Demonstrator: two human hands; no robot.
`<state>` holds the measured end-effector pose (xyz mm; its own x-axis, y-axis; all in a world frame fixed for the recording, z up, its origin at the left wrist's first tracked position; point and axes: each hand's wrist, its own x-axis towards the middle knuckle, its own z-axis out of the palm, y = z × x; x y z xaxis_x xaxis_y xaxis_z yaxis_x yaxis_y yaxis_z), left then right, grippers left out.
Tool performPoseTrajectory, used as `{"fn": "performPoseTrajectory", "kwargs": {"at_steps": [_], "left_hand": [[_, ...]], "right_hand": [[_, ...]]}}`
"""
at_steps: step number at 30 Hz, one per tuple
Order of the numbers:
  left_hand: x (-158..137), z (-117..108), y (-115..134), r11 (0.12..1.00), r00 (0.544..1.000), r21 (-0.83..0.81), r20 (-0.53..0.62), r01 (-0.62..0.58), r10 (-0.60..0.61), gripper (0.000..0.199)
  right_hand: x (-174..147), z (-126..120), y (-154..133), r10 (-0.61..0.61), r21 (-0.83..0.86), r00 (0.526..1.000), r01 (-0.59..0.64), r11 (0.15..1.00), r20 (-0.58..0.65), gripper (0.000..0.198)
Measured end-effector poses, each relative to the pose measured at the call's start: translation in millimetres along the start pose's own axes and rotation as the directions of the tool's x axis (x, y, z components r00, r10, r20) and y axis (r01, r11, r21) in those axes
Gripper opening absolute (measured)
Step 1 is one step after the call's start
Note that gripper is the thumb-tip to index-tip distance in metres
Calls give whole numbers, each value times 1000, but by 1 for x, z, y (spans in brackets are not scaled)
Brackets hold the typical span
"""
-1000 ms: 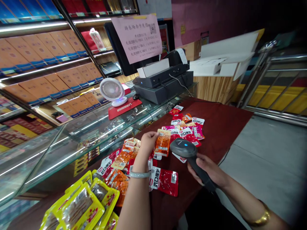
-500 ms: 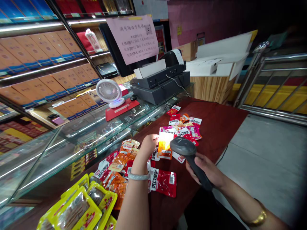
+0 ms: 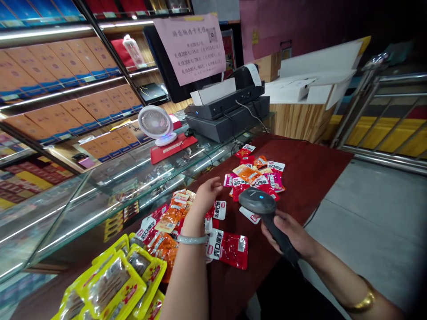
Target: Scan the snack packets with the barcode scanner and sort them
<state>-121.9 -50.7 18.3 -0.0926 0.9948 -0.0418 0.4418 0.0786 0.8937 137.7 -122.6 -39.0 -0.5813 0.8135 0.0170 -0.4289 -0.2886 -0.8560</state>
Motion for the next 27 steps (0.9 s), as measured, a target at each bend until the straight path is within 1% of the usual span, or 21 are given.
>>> {"fn": "performPoseTrajectory", "kwargs": {"at_steps": [1, 2, 3, 4, 5, 7, 9, 11, 12, 13, 14, 16, 17, 19, 20, 21, 22, 24, 27], "left_hand": [[-2, -10, 0, 977, 1000, 211, -3, -15, 16, 30], [-4, -19, 0, 913, 1000, 407, 22, -24, 17, 25], [-6, -26, 0, 824, 998, 565, 62, -33, -3, 23], [-8, -31, 0, 734, 994, 678, 99, -41, -36, 27], [-10, -33, 0, 657, 989, 752, 128, -49, -72, 33], [-12, -30, 1, 552, 979, 832, 154, -57, -130, 42], [-12, -23, 1, 485, 972, 872, 164, -64, -168, 44], [-11, -19, 1, 449, 969, 889, 177, -83, -171, 43], [-10, -19, 1, 454, 973, 888, 169, -80, -158, 42], [-10, -20, 0, 476, 980, 877, 146, -66, -134, 40], [-9, -21, -1, 516, 989, 856, 107, -40, -102, 36], [-6, -25, -3, 641, 1000, 767, -9, 23, -25, 28], [-4, -26, -5, 721, 998, 692, -67, 35, 15, 25], [0, -25, -8, 870, 982, 492, -168, 8, 86, 23], [3, -24, -9, 925, 972, 378, -211, -17, 105, 22], [5, -21, -10, 963, 962, 267, -250, -39, 109, 23], [8, -18, -11, 984, 953, 169, -286, -51, 99, 24], [11, -11, -11, 998, 943, 28, -327, -54, 61, 26], [13, -3, -9, 994, 953, -94, -304, -55, 24, 29]], "right_hand": [[0, 0, 0, 4, 4, 1000, -4, 1000, 1, 49], [0, 0, 0, 10, 10, 1000, -10, 1000, 3, 48], [0, 0, 0, 17, 16, 1000, -17, 1000, 5, 48], [1, 0, 0, 24, 22, 1000, -25, 999, 9, 47], [1, 0, 0, 31, 26, 999, -31, 999, 14, 47], [1, -1, 0, 39, 24, 999, -39, 999, 19, 48], [1, -1, 0, 35, 13, 999, -36, 999, 20, 49], [1, -1, 0, 25, 0, 999, -25, 1000, 20, 49], [1, -1, 0, 21, -5, 1000, -21, 1000, 21, 49], [1, -1, 0, 20, -5, 1000, -20, 1000, 23, 49], [2, -1, 0, 23, -3, 999, -23, 1000, 25, 49], [2, -1, 0, 33, 1, 999, -34, 999, 31, 49], [2, -1, 0, 39, 2, 999, -39, 999, 34, 50], [2, -1, -1, 45, -4, 998, -44, 999, 42, 51], [2, -1, -2, 47, -9, 998, -47, 999, 48, 52], [2, -1, -2, 51, -14, 997, -50, 999, 54, 52], [1, -1, -3, 56, -19, 996, -55, 998, 62, 52], [1, -1, -4, 67, -25, 995, -65, 998, 77, 53], [2, -1, -4, 66, -22, 994, -64, 998, 83, 54]]}}
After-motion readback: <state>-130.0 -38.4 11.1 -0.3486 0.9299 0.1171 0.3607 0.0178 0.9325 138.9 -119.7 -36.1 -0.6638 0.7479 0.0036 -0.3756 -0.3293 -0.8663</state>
